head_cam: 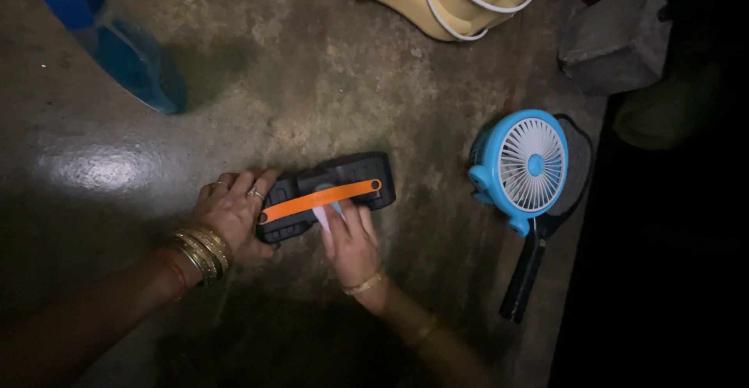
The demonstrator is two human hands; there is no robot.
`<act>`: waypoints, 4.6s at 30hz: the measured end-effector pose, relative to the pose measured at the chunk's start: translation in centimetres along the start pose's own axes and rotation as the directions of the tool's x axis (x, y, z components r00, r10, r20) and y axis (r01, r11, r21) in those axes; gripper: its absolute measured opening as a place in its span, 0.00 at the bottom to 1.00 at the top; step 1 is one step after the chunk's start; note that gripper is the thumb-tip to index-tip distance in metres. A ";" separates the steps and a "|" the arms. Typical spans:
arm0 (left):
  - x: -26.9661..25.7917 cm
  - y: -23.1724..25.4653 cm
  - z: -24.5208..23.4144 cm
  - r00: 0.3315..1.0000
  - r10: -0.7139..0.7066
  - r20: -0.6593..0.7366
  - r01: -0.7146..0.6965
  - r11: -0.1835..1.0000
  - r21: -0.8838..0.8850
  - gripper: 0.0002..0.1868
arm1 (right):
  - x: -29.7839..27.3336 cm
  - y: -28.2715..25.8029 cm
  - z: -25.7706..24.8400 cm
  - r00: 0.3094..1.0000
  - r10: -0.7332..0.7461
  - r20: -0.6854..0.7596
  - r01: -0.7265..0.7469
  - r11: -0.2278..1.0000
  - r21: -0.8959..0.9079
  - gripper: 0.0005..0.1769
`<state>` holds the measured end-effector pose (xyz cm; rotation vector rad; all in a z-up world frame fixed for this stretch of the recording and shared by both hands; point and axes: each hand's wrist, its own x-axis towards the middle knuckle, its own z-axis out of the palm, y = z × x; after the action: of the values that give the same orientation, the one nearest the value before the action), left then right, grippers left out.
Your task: Cleaning a portable speaker and a small fan using a cloth and liquid cleaner.
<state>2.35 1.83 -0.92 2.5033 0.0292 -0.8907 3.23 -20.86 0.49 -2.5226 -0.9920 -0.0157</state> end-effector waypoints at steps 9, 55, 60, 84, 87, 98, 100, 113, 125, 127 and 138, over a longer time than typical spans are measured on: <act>0.3 -0.3 1.2 0.990 0.036 -0.135 -0.030 0.999 0.045 0.68 | 3.4 -1.1 2.3 0.985 0.133 -0.108 -0.140 0.989 -0.051 0.22; -0.7 0.3 0.1 0.997 0.036 -0.067 -0.034 0.999 0.041 0.67 | -2.6 2.1 1.0 0.994 0.101 0.036 -0.074 0.892 -0.446 0.14; -0.5 0.7 -0.4 0.999 0.003 -0.046 0.001 0.997 0.077 0.64 | -1.5 2.8 -2.6 0.985 0.144 0.098 -0.101 0.932 -0.349 0.33; -0.1 -0.2 0.9 0.991 0.040 -0.129 -0.038 0.999 0.017 0.66 | 6.8 8.8 -4.2 0.977 -0.047 0.207 0.062 0.996 -0.068 0.28; 0.3 -0.3 1.4 0.994 0.015 -0.105 -0.011 0.999 0.032 0.65 | 3.1 11.7 -2.4 0.999 0.026 -0.035 -0.021 0.990 0.138 0.32; 0.1 0.5 0.8 0.997 -0.023 -0.079 0.028 0.997 0.067 0.66 | -5.0 5.3 1.8 0.860 0.423 -0.285 -0.324 0.885 0.334 0.38; -0.1 0.7 0.2 0.998 -0.056 -0.033 0.059 0.993 0.099 0.65 | -5.5 4.1 2.7 0.819 0.463 -0.339 -0.339 0.867 0.365 0.37; 0.3 0.3 0.7 0.999 -0.028 -0.034 0.030 0.998 0.059 0.67 | -3.0 4.0 0.9 0.697 0.717 -0.010 -0.640 0.628 0.442 0.21; -0.6 -9.1 6.4 0.763 0.334 -0.553 -0.489 0.858 -0.156 0.75 | -1.5 -3.1 0.7 0.980 0.158 -0.118 -0.084 0.876 0.474 0.23; -0.9 -9.1 6.9 0.795 0.281 -0.538 -0.433 0.884 -0.177 0.71 | -1.4 -3.2 1.7 0.951 0.275 -0.139 -0.178 0.859 0.480 0.25; -1.6 -7.4 5.0 0.858 0.196 -0.474 -0.291 0.947 -0.134 0.60 | -0.7 -5.2 2.9 0.993 -0.111 -0.032 0.115 0.968 0.225 0.27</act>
<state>-3.18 6.32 -6.50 2.3960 -0.0437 -0.1713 -1.08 -16.81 -0.27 -2.2539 -1.0648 0.0379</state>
